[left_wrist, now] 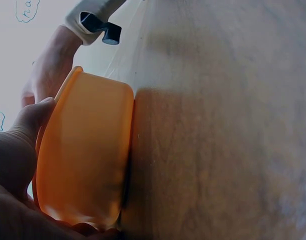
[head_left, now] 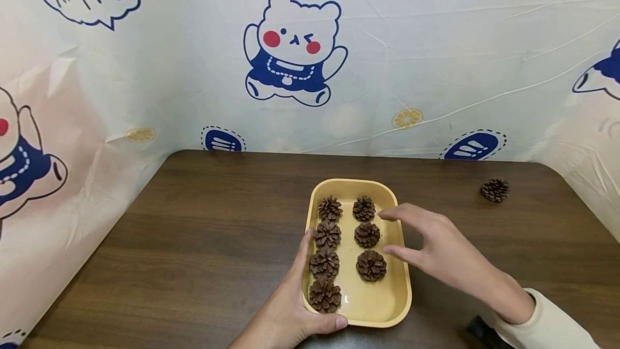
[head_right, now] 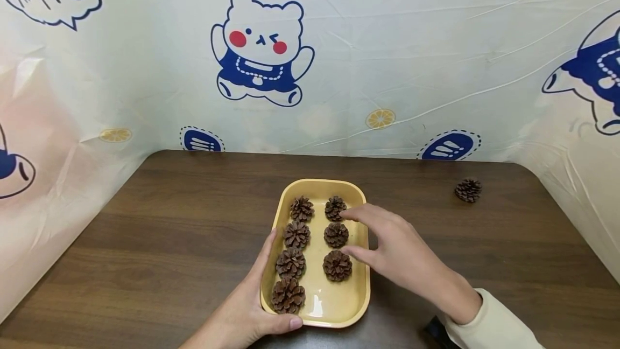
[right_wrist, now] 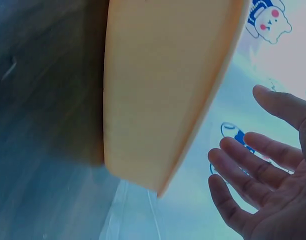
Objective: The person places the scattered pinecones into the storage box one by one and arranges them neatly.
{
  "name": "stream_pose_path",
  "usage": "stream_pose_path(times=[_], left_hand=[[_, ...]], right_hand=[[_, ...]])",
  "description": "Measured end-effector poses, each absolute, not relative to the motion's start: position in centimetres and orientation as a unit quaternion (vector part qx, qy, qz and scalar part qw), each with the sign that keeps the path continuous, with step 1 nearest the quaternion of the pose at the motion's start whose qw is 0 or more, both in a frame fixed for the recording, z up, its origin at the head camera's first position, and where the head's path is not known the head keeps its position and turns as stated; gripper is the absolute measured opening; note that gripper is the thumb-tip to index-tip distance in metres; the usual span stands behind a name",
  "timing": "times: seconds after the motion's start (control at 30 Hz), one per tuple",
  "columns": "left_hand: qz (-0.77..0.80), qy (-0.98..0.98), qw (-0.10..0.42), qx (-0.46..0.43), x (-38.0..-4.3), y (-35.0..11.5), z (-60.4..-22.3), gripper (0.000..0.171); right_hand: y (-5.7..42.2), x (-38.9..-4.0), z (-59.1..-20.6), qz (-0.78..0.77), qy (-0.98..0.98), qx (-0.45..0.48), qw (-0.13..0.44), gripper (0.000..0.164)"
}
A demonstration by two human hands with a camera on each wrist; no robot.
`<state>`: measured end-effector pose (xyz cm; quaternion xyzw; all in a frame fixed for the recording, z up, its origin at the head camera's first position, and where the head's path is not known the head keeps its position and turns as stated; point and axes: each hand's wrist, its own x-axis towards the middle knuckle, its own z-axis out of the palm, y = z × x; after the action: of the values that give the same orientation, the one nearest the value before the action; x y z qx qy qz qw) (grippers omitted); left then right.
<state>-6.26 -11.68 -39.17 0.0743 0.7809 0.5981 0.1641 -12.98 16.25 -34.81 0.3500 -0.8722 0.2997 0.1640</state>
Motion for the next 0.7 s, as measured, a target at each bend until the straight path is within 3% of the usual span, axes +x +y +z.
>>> stream_pose_path(times=[0.7], left_hand=[[0.597, 0.783, 0.166, 0.059, -6.1, -11.5, -39.1, 0.146]], right_hand=[[22.1, -15.0, -35.2, 0.25, -0.911, 0.248, 0.214, 0.052]])
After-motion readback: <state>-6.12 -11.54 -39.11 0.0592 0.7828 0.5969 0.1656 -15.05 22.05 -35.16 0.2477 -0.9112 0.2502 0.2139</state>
